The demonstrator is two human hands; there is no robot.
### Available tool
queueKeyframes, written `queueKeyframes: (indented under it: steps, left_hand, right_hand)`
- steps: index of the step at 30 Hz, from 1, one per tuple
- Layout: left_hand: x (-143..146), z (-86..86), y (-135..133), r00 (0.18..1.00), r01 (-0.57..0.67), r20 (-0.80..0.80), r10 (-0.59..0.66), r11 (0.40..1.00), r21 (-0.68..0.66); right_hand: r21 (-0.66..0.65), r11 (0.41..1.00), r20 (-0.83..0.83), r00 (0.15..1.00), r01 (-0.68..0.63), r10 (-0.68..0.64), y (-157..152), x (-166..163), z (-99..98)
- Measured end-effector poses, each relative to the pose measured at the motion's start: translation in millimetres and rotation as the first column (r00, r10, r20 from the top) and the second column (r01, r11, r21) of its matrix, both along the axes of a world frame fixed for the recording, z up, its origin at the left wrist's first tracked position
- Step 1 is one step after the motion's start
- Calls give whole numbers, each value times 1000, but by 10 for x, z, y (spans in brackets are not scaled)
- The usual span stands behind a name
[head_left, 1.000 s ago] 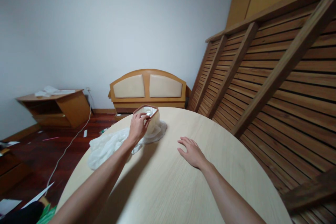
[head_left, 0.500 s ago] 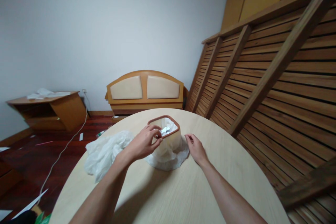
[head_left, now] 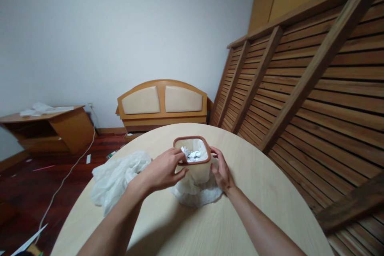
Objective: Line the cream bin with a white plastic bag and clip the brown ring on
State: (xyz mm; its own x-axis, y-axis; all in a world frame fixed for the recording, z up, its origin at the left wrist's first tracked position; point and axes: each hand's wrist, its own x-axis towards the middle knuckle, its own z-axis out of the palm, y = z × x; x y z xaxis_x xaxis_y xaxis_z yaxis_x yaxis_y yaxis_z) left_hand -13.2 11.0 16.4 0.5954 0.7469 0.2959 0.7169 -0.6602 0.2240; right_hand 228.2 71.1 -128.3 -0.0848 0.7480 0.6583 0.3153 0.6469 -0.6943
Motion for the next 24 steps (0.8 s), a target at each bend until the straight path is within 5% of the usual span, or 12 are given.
queueKeyframes:
  steps: [14,24]
  left_hand:
    - [39,-95,92,1000,9,-3,-9,993,116]
    - [93,-107,70,1000,-16,3,16,993,113]
  right_hand:
    - [387,917,137,978,95,-159,-79,-79,84]
    - [343,921,108,967,183,-232,-180,-130,124]
